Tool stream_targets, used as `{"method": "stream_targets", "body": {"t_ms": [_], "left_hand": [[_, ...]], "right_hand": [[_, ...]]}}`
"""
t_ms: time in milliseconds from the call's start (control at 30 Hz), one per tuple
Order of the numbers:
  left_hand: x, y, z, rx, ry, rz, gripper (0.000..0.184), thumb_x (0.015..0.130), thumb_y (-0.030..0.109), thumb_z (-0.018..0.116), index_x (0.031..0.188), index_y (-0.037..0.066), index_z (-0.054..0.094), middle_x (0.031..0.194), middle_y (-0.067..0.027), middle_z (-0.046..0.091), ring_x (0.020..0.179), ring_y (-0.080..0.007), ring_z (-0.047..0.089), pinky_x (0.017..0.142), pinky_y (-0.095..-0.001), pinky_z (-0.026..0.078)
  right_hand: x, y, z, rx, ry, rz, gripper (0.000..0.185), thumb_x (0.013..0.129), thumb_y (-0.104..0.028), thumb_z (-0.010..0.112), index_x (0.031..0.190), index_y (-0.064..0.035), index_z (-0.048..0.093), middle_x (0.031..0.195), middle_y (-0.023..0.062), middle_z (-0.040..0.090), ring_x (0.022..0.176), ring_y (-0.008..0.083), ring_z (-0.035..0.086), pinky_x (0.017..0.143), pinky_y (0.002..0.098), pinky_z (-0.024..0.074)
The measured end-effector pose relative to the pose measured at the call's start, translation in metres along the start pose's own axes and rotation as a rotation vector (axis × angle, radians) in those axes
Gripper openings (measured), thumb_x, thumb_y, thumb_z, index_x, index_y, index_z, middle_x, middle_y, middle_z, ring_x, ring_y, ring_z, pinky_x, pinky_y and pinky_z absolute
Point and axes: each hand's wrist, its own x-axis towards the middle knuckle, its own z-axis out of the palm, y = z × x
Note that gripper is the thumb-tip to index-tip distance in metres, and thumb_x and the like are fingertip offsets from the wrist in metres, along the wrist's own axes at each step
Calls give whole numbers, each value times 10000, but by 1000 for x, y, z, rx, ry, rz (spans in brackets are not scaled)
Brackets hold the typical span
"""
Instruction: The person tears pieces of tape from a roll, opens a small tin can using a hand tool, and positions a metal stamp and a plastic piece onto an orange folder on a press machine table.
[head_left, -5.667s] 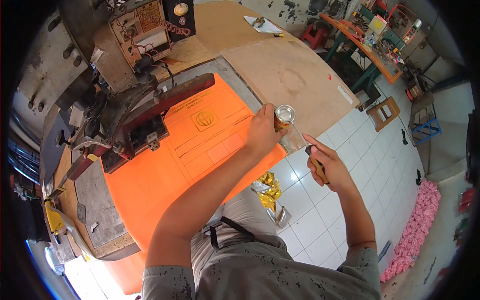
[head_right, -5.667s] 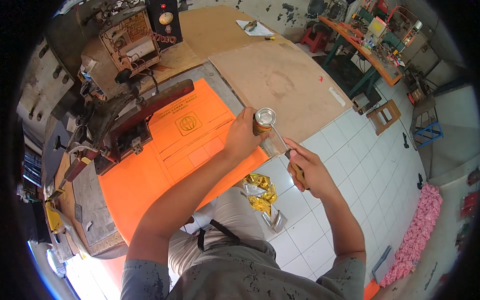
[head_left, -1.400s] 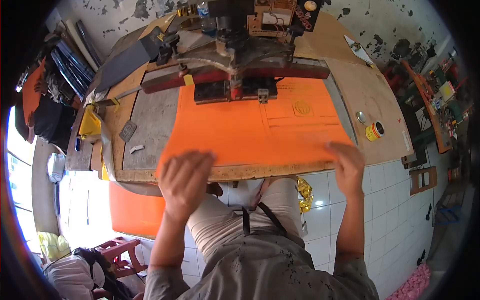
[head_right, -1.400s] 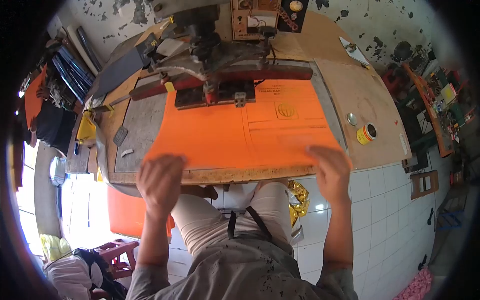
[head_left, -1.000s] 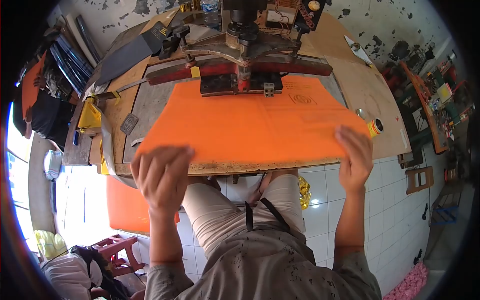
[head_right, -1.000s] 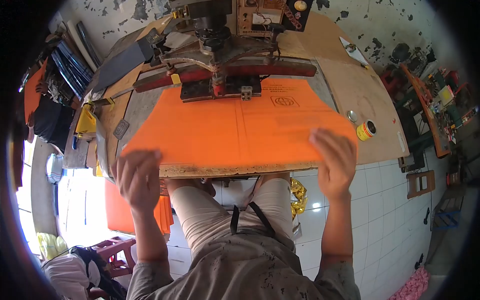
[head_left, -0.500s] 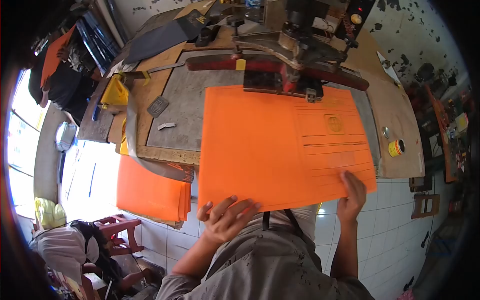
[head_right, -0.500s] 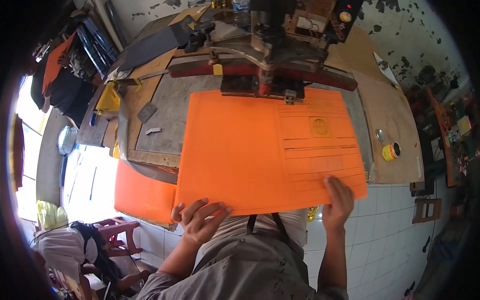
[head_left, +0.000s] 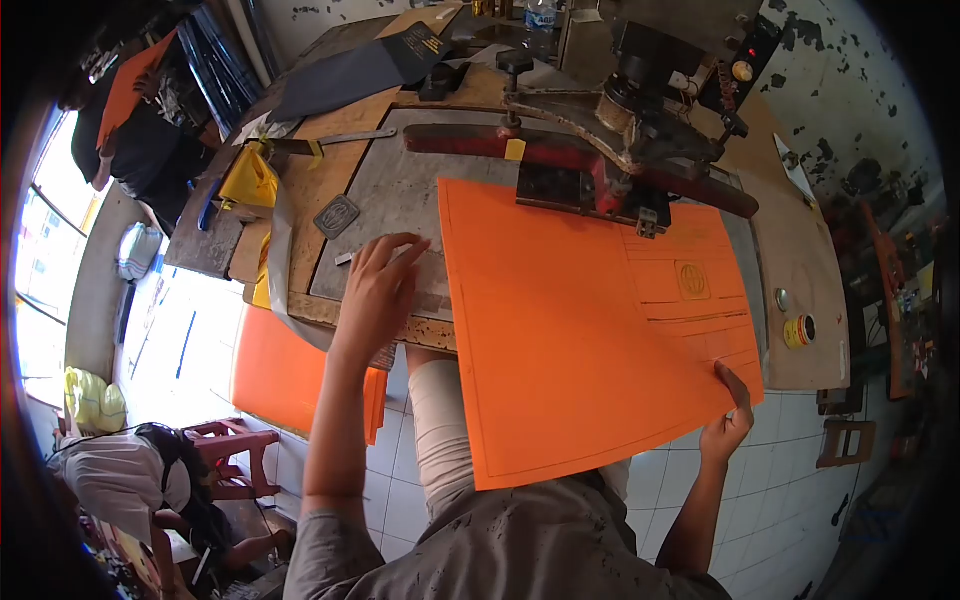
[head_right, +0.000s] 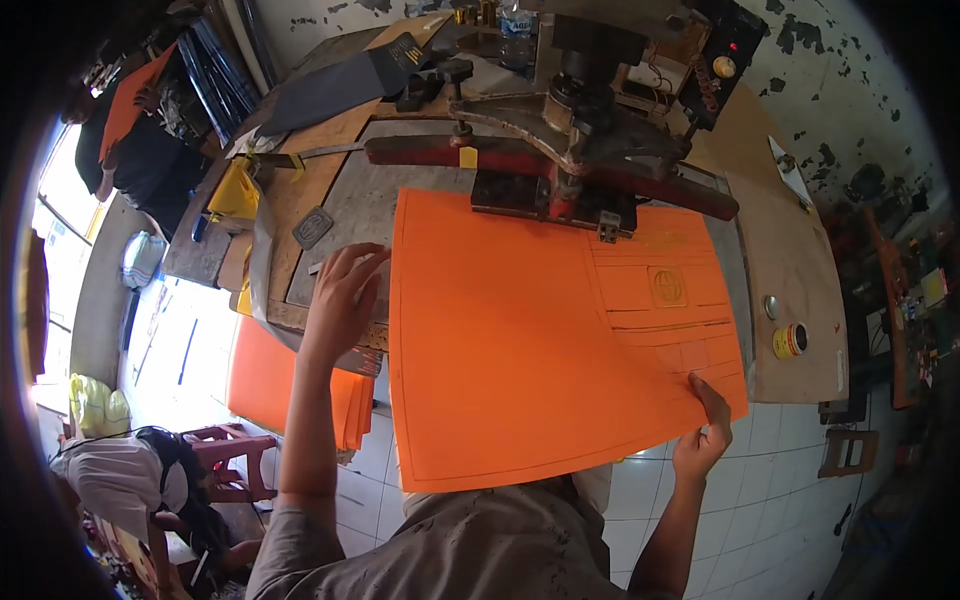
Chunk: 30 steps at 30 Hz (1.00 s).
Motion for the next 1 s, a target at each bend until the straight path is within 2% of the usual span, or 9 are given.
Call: {"method": "stream_targets", "body": {"t_ms": [133, 167, 300, 400, 533, 600, 800, 833, 1000], "left_hand": [[30, -21, -3, 24, -251, 71, 244, 950, 52, 757, 1190, 94, 777, 1247, -76, 687, 1145, -314, 648, 1043, -466, 492], [36, -20, -8, 35, -273, 59, 128, 938, 77, 781, 1065, 65, 768, 1141, -78, 688, 1095, -319, 646, 1015, -467, 488], [42, -17, -12, 17, -304, 81, 91, 973, 46, 731, 1064, 44, 724, 1022, -120, 687, 1078, -362, 642, 998, -471, 491], [28, -43, -25, -11, -279, -45, 108, 1008, 25, 677, 1114, 29, 692, 995, -129, 659, 944, -318, 675, 899, -439, 535], [23, -75, -64, -164, -35, -363, 201, 1018, -88, 512, 1151, 8, 629, 925, -115, 628, 751, -146, 622, 724, -368, 537], [27, -99, -80, -311, 41, -494, 232, 999, -78, 484, 1126, -3, 662, 932, -124, 652, 776, -141, 651, 731, -358, 541], [43, -146, -71, 242, 32, -273, 265, 1024, 48, 537, 1113, -11, 780, 1111, -161, 720, 956, -313, 755, 848, -411, 579], [45, -148, -67, 314, -6, -276, 292, 1023, 169, 644, 1215, -4, 781, 1187, -174, 730, 1064, -368, 743, 926, -468, 576], [53, -145, -57, 512, -164, -238, 541, 942, 428, 792, 1251, -15, 764, 1233, -167, 728, 1109, -390, 726, 991, -515, 555]], "right_hand": [[-1, -4, 0, -50, -25, -41, 288, 1053, -66, 631, 1299, 30, 745, 1276, 160, 788, 1216, 314, 734, 1067, 421, 559], [0, -7, 1, -74, -33, -85, 307, 1025, -47, 621, 1295, 23, 750, 1269, 156, 791, 1212, 325, 733, 1062, 428, 544], [-2, -21, 3, -143, -80, -153, 347, 967, -39, 579, 1254, -1, 769, 1265, 141, 793, 1226, 357, 723, 1079, 461, 496], [-5, -29, 4, -159, -101, -163, 363, 939, -21, 558, 1233, -9, 771, 1276, 131, 790, 1244, 359, 716, 1081, 468, 487], [-12, -48, 12, -188, -163, -194, 322, 976, -59, 613, 1251, 3, 769, 1293, 146, 781, 1280, 361, 701, 1082, 482, 490], [-16, -64, 24, -196, -180, -208, 329, 960, -50, 629, 1250, -9, 779, 1314, 132, 770, 1285, 366, 692, 1072, 492, 482], [-32, -95, 66, -204, -253, -199, 389, 935, -67, 640, 1291, -70, 798, 1426, 62, 728, 1361, 334, 637, 1114, 484, 405], [-33, -97, 69, -182, -271, -210, 422, 919, -58, 660, 1319, -86, 790, 1476, 54, 700, 1402, 331, 603, 1130, 484, 390], [-29, -114, 83, -154, -340, -217, 525, 872, -39, 694, 1387, -120, 761, 1525, 52, 669, 1437, 329, 569, 1142, 498, 377]]}}
